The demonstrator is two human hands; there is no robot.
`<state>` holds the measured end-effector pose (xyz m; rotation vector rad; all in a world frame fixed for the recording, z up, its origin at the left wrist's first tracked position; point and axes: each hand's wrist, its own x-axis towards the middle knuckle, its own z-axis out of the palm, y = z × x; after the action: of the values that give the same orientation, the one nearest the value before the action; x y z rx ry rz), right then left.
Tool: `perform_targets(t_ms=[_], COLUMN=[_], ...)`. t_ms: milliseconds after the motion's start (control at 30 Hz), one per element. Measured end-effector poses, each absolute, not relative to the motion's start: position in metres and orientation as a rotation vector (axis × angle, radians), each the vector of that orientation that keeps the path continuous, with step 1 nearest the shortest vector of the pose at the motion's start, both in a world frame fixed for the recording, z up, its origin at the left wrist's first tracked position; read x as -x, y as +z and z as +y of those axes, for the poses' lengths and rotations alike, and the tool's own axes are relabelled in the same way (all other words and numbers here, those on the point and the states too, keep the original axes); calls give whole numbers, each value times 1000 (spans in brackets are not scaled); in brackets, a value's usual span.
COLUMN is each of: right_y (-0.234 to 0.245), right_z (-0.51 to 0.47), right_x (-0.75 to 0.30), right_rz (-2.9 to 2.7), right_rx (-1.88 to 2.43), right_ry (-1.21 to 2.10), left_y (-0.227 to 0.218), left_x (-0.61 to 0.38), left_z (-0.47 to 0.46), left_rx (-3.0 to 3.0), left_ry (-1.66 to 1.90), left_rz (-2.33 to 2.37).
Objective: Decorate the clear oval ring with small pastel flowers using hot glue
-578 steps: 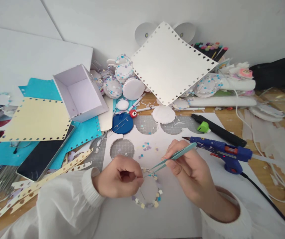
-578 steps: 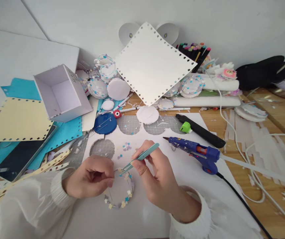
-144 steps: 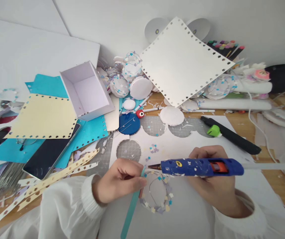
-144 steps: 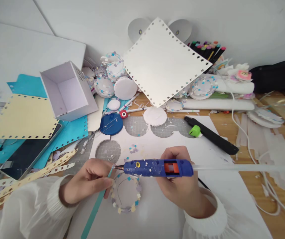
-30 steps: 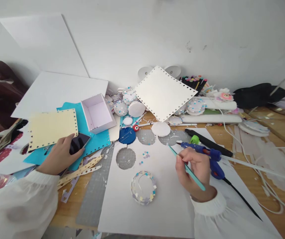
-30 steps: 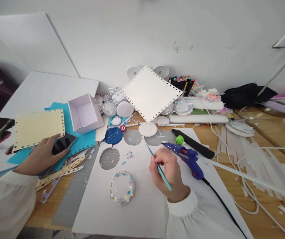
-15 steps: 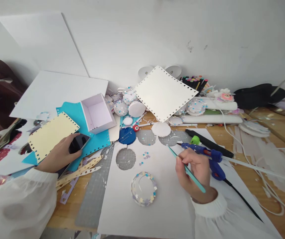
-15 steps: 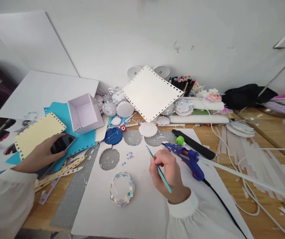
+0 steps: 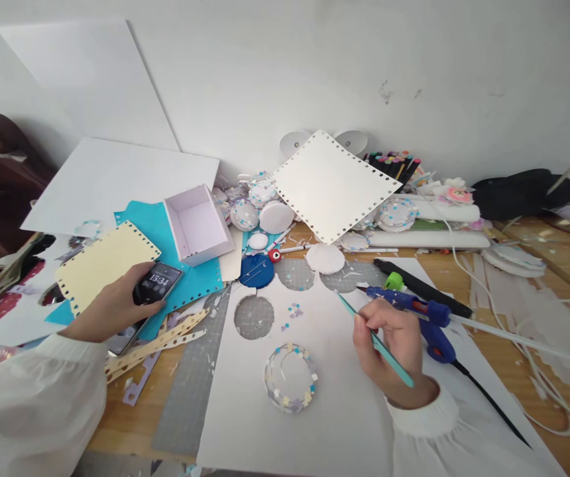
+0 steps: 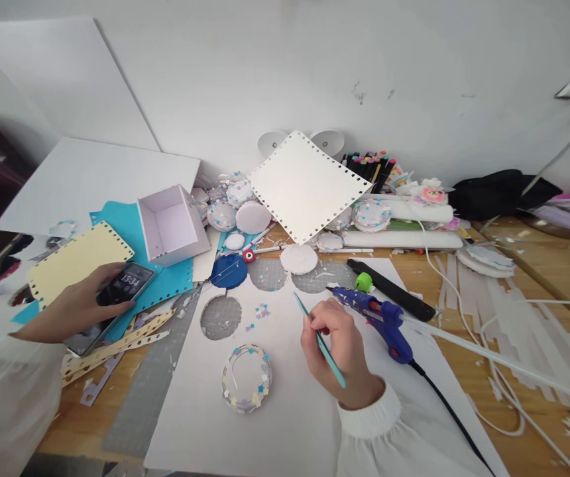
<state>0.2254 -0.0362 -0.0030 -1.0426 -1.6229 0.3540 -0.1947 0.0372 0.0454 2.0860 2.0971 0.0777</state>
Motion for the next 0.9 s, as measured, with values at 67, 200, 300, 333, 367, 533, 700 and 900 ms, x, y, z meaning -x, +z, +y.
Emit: perform_targets(t_ms=[67,200,300,333,367,533,700,900], right_y=[-3,-2,-2,-2,-1,1,2,2], right_z=[-36,-36,-36,-36,-36,-36,-36,-37], right_x=[-225,-226,-226,-226,-225,-224,-224,-222], right_rz=[-1630,-1643,-1646,-1647,-1649,-1653,-1640,-1630], right_rx=[1041,1037,1035,1034,1032,1021,1001,975], right_ry=[353,346,338,336,334,322,317,330], left_y=[44,44,46,45,44,48,101,142], left_x=[191,181,176,174,174,178,183,144], left_z=[36,34,34,35,35,40,41,15], left_rx=[-2036,-1951,-1971,-1981,-1993,-2054,-1958,-1916], left_ry=[139,205,202,195,193,190,337,582], left_rz=[2135,2197,2196,2189,2180,2089,2033,2006])
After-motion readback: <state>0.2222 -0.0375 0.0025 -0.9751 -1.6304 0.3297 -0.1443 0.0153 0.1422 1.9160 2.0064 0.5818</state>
